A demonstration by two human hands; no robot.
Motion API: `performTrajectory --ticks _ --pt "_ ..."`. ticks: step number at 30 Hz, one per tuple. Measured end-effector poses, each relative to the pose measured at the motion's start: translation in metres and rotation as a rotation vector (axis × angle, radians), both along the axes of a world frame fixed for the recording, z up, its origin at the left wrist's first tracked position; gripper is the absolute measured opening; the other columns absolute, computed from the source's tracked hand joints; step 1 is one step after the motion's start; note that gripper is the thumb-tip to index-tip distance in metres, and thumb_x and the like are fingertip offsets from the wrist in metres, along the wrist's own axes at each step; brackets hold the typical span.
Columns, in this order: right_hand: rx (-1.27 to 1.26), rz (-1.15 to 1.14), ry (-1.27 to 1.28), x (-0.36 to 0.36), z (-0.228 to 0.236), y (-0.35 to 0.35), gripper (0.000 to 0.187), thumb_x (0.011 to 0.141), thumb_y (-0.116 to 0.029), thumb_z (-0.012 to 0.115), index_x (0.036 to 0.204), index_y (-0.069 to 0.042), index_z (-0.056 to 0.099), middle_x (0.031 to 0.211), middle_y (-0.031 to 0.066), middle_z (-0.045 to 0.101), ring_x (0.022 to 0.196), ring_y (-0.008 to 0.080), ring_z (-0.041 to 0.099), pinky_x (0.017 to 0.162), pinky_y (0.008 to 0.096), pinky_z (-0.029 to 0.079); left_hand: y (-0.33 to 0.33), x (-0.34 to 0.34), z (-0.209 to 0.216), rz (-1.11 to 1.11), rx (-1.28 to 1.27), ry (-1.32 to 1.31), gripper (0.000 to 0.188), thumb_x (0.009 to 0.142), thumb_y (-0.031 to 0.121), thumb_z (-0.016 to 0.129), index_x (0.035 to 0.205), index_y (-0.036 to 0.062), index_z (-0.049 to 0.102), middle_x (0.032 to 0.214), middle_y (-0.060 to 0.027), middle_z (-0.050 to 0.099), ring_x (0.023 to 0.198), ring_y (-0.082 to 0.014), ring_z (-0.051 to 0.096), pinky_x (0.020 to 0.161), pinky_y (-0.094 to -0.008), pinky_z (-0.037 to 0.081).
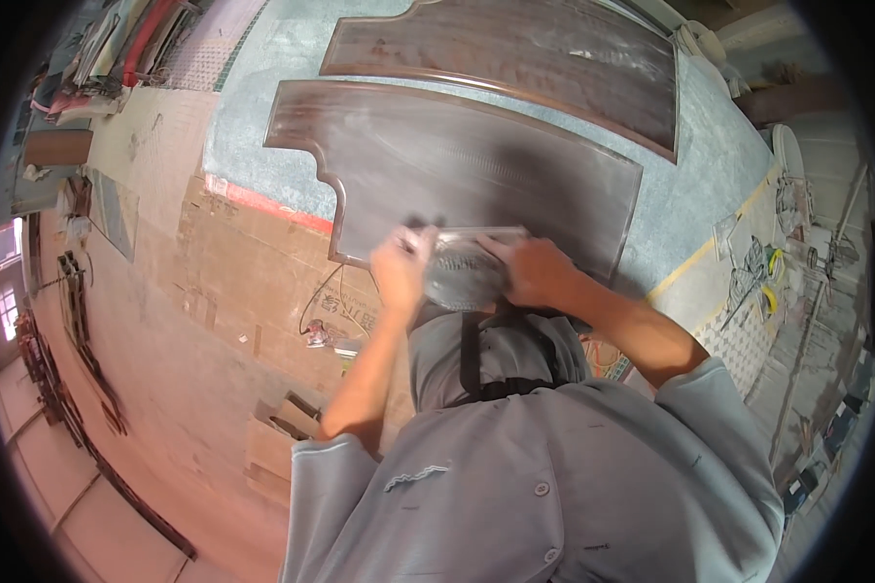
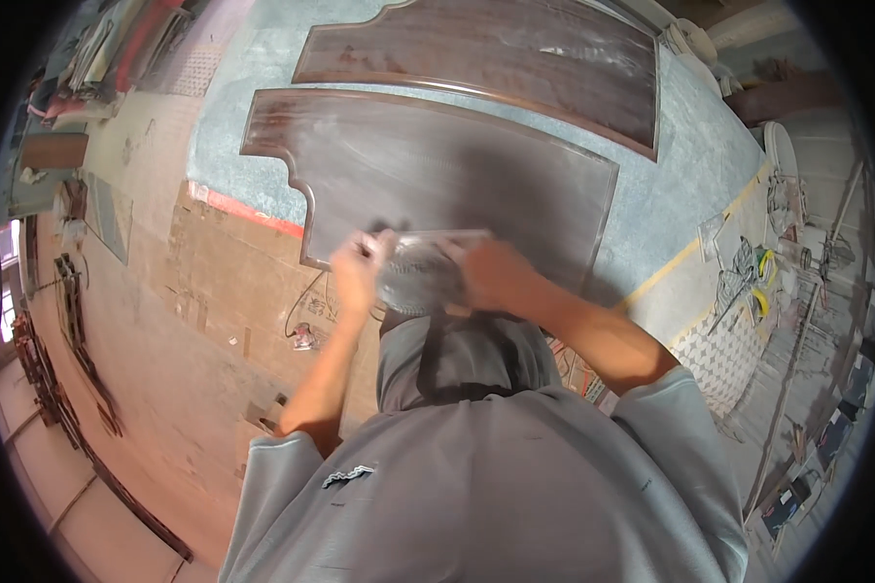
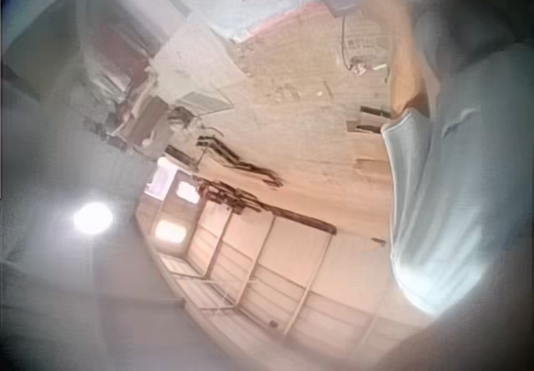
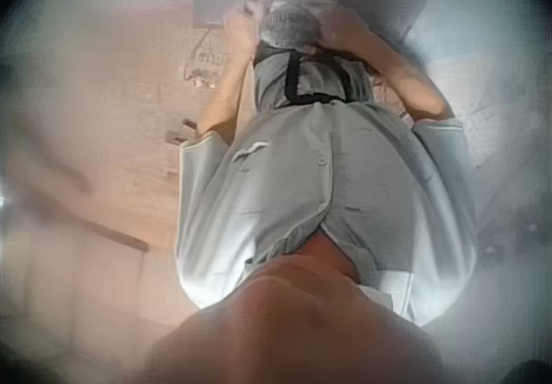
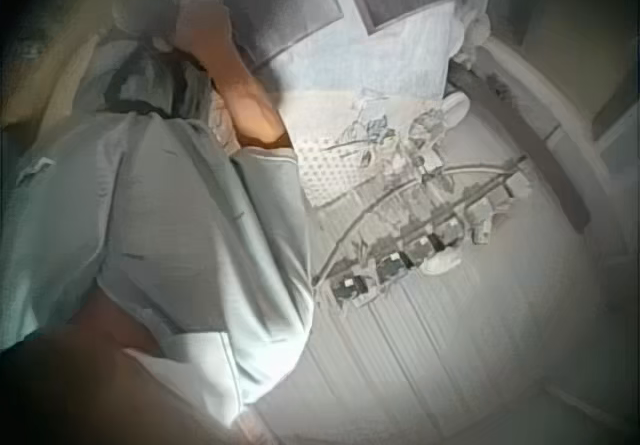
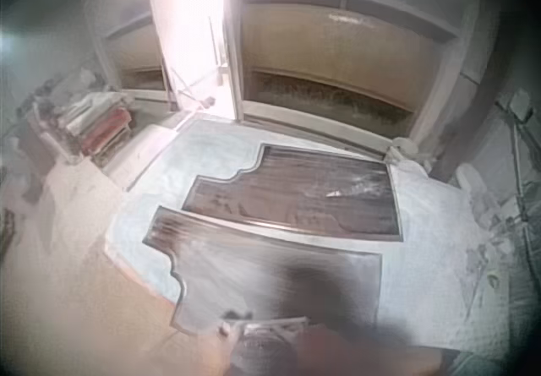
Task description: The person sands two dark-stained wood panels using a power sander on a workshop table, occasionally lifting and turning the panels to reach different sections.
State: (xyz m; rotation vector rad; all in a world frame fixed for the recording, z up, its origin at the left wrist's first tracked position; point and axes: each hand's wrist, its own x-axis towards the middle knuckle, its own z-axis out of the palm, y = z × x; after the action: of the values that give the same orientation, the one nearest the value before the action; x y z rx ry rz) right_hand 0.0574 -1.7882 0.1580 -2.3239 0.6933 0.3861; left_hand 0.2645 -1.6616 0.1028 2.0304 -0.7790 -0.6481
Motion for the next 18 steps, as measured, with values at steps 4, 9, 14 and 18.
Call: performTrajectory --ticks 4,9,14,18 --pt "0.039 -0.011 0.234 -0.090 0.028 -0.005 0.094 0.074 -0.030 0.081 0.158 -0.020 0.041 0.095 0.0234 0.073 0.086 0.0418 0.072 0.080 0.0518 0.057 -0.008 -0.105 0.005 -0.110 0.088 -0.083 0.033 0.090 0.028 0.080 0.077 0.0071 0.058 0.063 -0.0147 0.061 0.058 -0.0390 0.062 0.055 -0.0474 0.048" --pt "0.038 -0.156 0.369 -0.102 0.026 -0.009 0.100 0.071 -0.029 0.083 0.160 -0.028 0.038 0.096 0.0221 0.074 0.088 0.0423 0.073 0.084 0.0514 0.058 -0.039 -0.112 0.004 -0.196 0.035 -0.006 0.033 0.090 0.028 0.080 0.076 0.0058 0.060 0.067 -0.0149 0.064 0.061 -0.0373 0.063 0.059 -0.0466 0.049" --pt "0.004 -0.170 0.183 0.007 0.005 -0.021 0.099 0.067 -0.019 0.081 0.158 -0.020 0.043 0.098 0.0246 0.073 0.093 0.0430 0.071 0.084 0.0529 0.058 -0.065 0.016 -0.002 -0.158 -0.025 -0.122 0.033 0.088 0.025 0.082 0.073 0.0054 0.060 0.064 -0.0145 0.064 0.059 -0.0380 0.063 0.057 -0.0463 0.049" --pt "-0.019 -0.251 -0.072 0.132 0.000 -0.048 0.079 0.071 -0.017 0.073 0.148 -0.014 0.056 0.114 0.0250 0.072 0.103 0.0440 0.069 0.088 0.0522 0.057 -0.101 0.147 -0.002 -0.106 -0.036 -0.153 0.038 0.087 0.029 0.084 0.067 0.0045 0.063 0.061 -0.0142 0.063 0.054 -0.0370 0.062 0.053 -0.0418 0.048"
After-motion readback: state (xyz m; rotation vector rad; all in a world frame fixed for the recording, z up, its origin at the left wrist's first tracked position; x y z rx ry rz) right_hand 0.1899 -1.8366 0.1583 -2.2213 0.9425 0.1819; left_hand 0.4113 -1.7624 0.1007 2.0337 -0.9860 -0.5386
